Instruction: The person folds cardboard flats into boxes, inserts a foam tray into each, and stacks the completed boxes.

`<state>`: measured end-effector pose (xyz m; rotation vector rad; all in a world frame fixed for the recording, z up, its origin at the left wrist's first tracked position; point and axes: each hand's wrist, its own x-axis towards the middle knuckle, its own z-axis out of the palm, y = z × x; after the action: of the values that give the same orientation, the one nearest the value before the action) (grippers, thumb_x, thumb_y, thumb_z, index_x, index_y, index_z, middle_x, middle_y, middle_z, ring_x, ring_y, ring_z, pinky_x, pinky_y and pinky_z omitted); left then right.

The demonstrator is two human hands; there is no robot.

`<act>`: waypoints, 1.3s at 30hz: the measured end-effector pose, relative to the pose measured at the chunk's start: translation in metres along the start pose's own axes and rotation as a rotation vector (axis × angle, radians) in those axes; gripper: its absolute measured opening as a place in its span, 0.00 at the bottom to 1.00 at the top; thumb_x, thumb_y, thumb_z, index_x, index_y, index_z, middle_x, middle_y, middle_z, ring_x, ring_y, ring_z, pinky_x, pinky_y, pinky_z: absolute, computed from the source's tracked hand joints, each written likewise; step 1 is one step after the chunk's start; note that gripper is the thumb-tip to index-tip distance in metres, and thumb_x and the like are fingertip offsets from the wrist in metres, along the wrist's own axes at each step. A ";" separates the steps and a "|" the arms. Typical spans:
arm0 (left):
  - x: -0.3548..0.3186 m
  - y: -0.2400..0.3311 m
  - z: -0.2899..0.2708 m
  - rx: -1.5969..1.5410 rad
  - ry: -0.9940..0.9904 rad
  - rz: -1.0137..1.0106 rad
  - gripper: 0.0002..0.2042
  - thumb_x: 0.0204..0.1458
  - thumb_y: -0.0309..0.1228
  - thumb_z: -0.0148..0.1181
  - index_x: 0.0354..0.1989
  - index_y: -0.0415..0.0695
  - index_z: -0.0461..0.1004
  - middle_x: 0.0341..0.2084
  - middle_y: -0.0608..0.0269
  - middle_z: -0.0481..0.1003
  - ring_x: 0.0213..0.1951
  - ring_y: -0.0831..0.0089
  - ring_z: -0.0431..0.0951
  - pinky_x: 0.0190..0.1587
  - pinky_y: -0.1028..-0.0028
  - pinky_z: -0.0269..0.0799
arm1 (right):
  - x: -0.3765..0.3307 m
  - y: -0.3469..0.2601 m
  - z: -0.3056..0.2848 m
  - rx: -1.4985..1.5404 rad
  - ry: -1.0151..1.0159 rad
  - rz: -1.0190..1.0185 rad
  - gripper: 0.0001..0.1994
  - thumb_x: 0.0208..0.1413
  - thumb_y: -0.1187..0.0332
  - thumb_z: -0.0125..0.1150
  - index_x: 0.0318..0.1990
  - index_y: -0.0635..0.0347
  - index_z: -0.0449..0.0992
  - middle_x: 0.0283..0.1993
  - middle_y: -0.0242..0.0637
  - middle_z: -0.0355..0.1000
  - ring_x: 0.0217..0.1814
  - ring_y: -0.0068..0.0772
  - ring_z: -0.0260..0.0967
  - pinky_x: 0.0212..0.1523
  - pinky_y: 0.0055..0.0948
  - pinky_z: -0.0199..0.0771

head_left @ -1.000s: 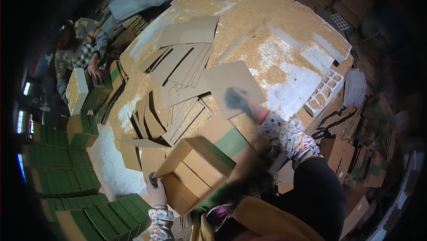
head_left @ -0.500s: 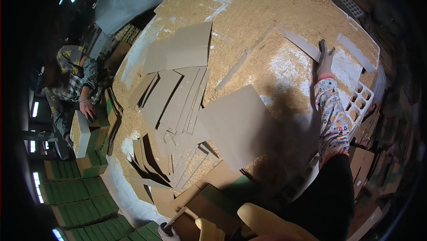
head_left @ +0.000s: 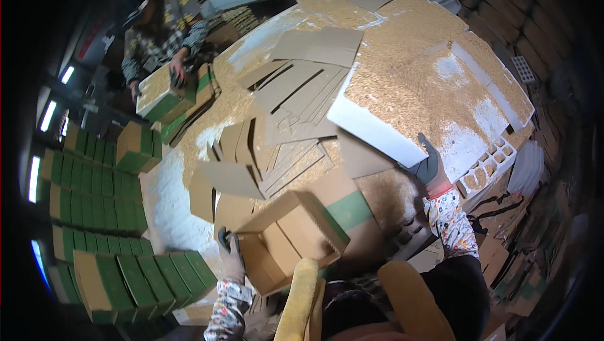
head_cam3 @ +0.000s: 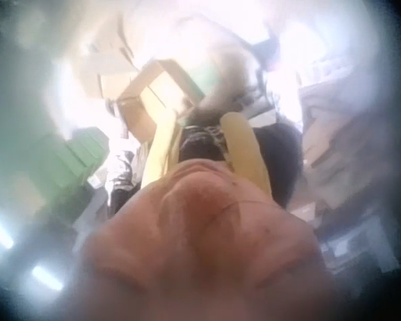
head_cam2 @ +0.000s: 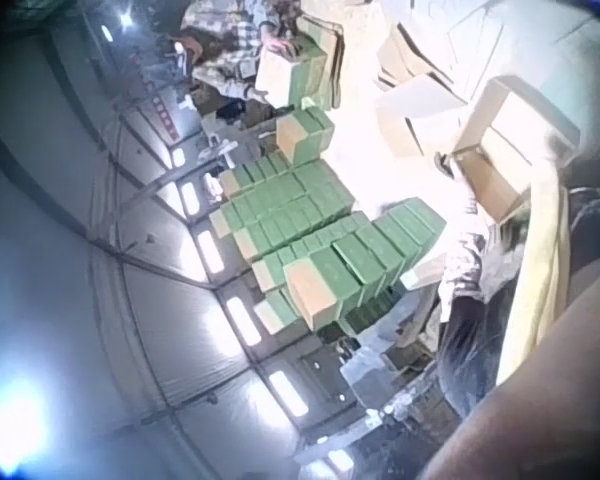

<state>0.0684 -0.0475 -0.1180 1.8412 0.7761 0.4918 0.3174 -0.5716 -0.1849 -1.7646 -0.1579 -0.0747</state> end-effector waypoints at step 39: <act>0.016 0.022 -0.017 -1.121 -0.678 -0.480 0.32 0.59 0.57 0.45 0.61 0.42 0.62 0.52 0.52 0.72 0.49 0.63 0.77 0.49 0.64 0.77 | -0.149 -0.244 0.193 0.234 -0.408 0.462 0.28 0.55 0.72 0.62 0.62 0.67 0.61 0.53 0.38 0.69 0.51 0.23 0.68 0.51 0.22 0.70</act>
<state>0.0749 -0.0308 -0.0911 0.6404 0.3075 -0.0603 0.1275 -0.3454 -0.0072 -1.5246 -0.0463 0.6173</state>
